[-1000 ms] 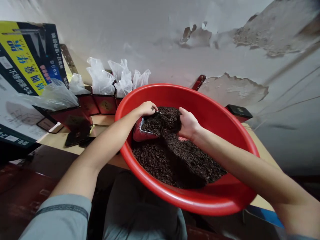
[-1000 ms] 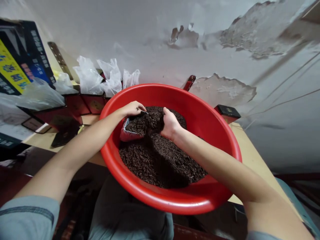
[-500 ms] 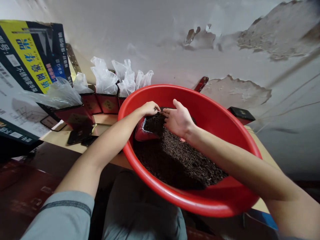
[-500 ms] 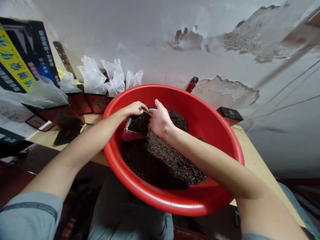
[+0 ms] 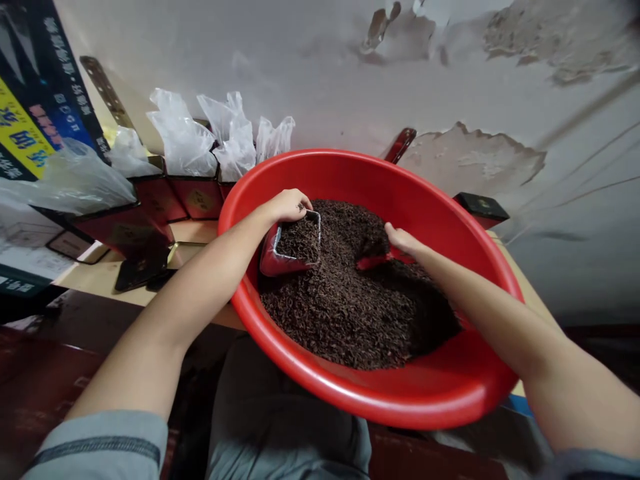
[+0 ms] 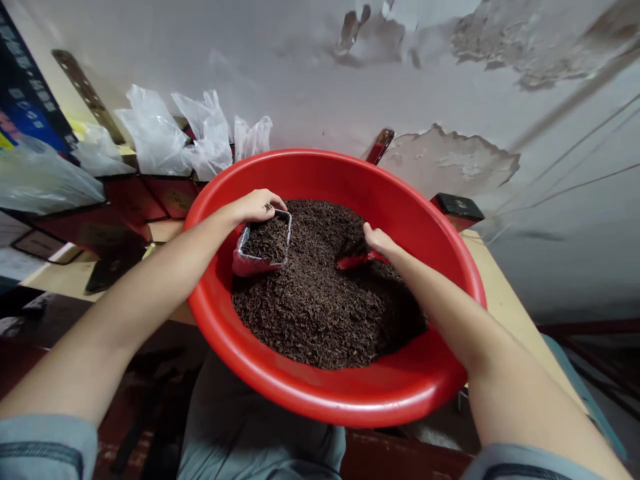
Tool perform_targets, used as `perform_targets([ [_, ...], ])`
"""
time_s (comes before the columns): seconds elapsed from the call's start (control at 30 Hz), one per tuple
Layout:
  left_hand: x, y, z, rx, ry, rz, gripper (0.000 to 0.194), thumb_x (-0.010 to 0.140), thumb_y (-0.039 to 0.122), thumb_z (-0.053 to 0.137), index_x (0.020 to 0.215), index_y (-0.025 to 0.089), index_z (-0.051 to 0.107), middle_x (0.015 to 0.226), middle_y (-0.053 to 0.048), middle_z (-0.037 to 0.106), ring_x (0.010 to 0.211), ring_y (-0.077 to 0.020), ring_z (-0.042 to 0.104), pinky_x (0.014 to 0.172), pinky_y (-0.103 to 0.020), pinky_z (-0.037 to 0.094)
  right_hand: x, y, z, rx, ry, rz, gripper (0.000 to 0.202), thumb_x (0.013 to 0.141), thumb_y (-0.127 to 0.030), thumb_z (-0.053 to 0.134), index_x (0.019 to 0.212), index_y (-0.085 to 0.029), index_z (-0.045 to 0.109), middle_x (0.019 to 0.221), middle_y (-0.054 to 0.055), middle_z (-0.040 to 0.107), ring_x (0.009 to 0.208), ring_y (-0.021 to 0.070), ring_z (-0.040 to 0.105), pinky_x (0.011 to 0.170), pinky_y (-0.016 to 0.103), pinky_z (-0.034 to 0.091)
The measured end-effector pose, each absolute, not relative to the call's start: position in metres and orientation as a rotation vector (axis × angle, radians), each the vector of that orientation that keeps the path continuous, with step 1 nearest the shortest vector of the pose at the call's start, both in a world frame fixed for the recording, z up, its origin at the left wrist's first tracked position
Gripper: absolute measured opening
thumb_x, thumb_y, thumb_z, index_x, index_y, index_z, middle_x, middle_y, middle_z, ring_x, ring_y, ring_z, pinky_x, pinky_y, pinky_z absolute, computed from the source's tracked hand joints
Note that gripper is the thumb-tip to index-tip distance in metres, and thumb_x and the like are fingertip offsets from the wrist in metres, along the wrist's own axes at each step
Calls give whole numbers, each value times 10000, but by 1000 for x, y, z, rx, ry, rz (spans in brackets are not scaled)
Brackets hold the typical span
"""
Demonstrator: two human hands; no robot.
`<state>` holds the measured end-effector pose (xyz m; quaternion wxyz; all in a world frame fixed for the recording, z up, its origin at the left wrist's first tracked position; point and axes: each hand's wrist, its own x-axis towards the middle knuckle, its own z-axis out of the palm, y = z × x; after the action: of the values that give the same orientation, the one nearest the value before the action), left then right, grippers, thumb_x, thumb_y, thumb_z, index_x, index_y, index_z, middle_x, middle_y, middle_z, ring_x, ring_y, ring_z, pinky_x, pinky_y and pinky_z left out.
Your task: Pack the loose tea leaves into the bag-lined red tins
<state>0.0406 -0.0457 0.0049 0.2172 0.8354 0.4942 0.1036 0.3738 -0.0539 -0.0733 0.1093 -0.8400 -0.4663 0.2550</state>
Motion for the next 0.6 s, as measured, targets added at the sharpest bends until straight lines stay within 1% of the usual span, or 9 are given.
perform_targets([
  [0.07,41,-46,6,2337,1362,272,542,766,21,520,1228,133,781,1207,-118,786,1102,-223,729,988,-293,520,381,-56,-92,-2542,-1370,702,695,1066,-473,340,1512,50,446,1584,334,412,1521,411,371,1245,523,294],
  [0.1,41,-46,6,2342,1362,268,541,771,21,520,1232,133,779,1202,-115,787,1084,-218,731,982,-291,521,380,-58,-99,-2556,-1354,693,716,1065,-469,356,1535,69,406,1612,346,355,1547,419,314,1265,525,240],
  [0.17,41,-46,7,2335,1363,264,535,778,24,522,1238,132,775,1195,-111,788,1063,-208,733,977,-286,519,371,-58,-108,-2576,-1344,703,742,1073,-484,324,1561,74,362,1628,354,312,1559,415,291,1269,524,218],
  [0.27,42,-46,6,2315,1361,252,520,789,38,532,1237,133,777,1207,-116,783,1079,-211,725,993,-291,511,348,-60,-116,-2560,-1361,788,772,1079,-524,254,1552,74,382,1600,351,373,1542,377,351,1258,483,269],
  [0.33,42,-45,5,2319,1354,250,513,791,45,544,1240,135,777,1222,-120,777,1098,-219,719,1010,-299,505,329,-64,-120,-2500,-1405,896,788,1077,-560,235,1506,57,474,1550,323,471,1510,347,420,1244,425,309],
  [0.4,42,-44,5,2330,1350,248,508,793,48,548,1239,133,777,1228,-120,775,1110,-220,715,1015,-297,500,310,-71,-125,-2419,-1439,997,805,1075,-576,228,1457,62,537,1514,308,523,1492,330,452,1240,386,314],
  [0.5,42,-43,5,2357,1347,221,508,803,52,532,1238,142,777,1233,-101,776,1121,-204,711,1001,-266,498,288,-86,-132,-2310,-1423,1085,853,1068,-589,235,1471,119,488,1550,320,472,1517,329,412,1268,382,253],
  [0.53,42,-43,5,2365,1346,212,512,804,56,528,1241,153,777,1233,-88,778,1120,-196,711,993,-252,497,284,-91,-134,-2288,-1415,1094,862,1063,-603,225,1493,102,470,1564,301,466,1521,321,406,1272,389,247],
  [0.6,42,-43,5,2372,1351,203,522,800,67,525,1244,177,777,1229,-65,781,1114,-183,712,982,-232,497,278,-97,-134,-2128,-1322,1217,827,1052,-628,218,1537,-6,468,1558,225,516,1500,295,442,1270,423,265],
])
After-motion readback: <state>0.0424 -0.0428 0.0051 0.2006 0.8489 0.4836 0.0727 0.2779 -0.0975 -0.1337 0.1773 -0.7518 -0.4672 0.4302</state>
